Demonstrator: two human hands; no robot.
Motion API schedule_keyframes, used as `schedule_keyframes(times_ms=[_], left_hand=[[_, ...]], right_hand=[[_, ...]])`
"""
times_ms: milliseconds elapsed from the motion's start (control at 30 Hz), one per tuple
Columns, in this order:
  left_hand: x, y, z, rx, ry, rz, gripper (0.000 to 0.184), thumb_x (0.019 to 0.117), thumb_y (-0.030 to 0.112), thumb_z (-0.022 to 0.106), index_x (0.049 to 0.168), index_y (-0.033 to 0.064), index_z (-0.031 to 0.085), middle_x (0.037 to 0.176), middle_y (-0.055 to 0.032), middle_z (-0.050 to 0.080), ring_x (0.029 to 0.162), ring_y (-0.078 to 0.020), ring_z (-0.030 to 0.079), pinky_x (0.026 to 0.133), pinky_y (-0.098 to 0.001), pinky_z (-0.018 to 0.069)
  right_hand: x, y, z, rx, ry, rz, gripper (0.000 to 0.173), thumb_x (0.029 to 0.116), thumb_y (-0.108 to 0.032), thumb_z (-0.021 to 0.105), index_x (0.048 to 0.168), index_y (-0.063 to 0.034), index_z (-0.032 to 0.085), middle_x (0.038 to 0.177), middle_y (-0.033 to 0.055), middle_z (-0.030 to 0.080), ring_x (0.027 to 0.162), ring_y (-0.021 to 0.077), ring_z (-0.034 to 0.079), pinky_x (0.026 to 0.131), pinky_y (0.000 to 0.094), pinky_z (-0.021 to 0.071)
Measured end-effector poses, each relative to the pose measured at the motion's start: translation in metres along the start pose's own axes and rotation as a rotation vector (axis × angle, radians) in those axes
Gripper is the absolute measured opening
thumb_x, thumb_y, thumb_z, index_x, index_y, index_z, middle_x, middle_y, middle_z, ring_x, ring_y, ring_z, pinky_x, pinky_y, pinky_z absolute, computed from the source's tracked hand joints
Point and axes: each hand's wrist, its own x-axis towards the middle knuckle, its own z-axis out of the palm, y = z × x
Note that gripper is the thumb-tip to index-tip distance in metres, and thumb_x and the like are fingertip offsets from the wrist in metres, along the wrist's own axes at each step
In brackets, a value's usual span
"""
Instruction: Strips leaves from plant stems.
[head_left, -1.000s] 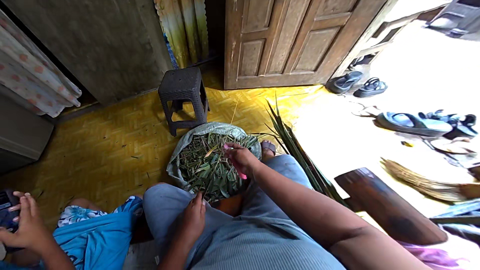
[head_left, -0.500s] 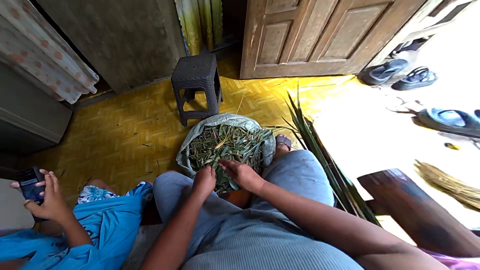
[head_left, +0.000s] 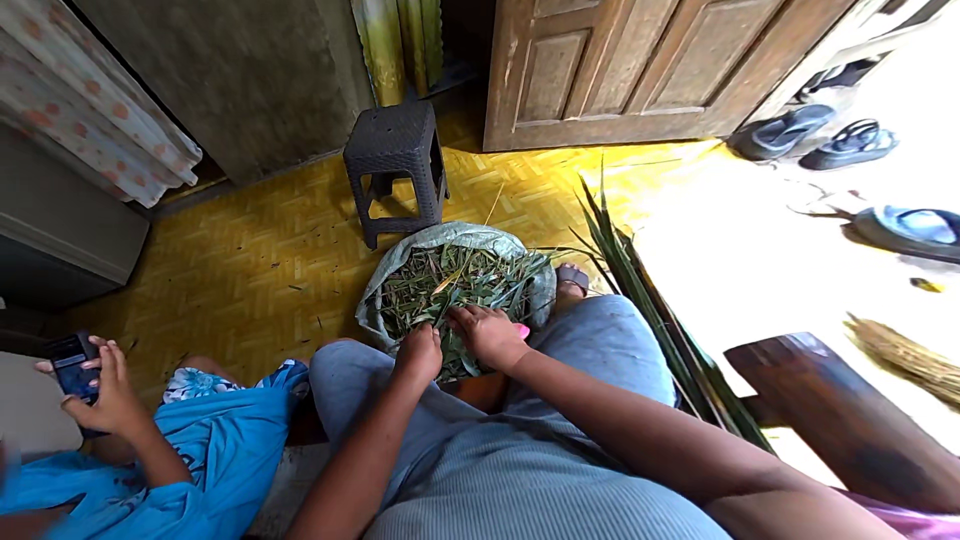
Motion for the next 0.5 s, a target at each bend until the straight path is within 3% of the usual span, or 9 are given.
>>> schedule_keyframes(times_ms=[267, 500], left_hand=[[-0.008, -0.006, 0.0, -0.02, 0.021, 0.015, 0.047, 0.1148, 0.023, 0.028, 0.147, -0.004, 0.049, 0.137, -0.0263, 0.06, 0.129, -0.035, 0.059, 0.112, -0.0496, 0.0437], [0.002, -0.008, -0.001, -0.022, 0.018, 0.003, 0.045, 0.1147, 0.023, 0.029, 0.142, -0.0054, 0.052, 0.13, -0.0267, 0.062, 0.124, -0.0361, 0.061, 0.108, -0.0507, 0.0456]], right_hand=[[0.025, 0.04, -0.018, 0.192, 0.214, 0.23, 0.044, 0.1124, -0.031, 0.041, 0.146, -0.0056, 0.054, 0.137, 0.0272, 0.06, 0.122, 0.0503, 0.06, 0.099, 0.0695, 0.0448], [-0.011, 0.001, -0.003, 0.326, -0.017, -0.012, 0.045, 0.1126, -0.03, 0.039, 0.145, -0.0051, 0.056, 0.133, 0.0224, 0.065, 0.122, 0.0403, 0.064, 0.106, 0.0593, 0.0462]])
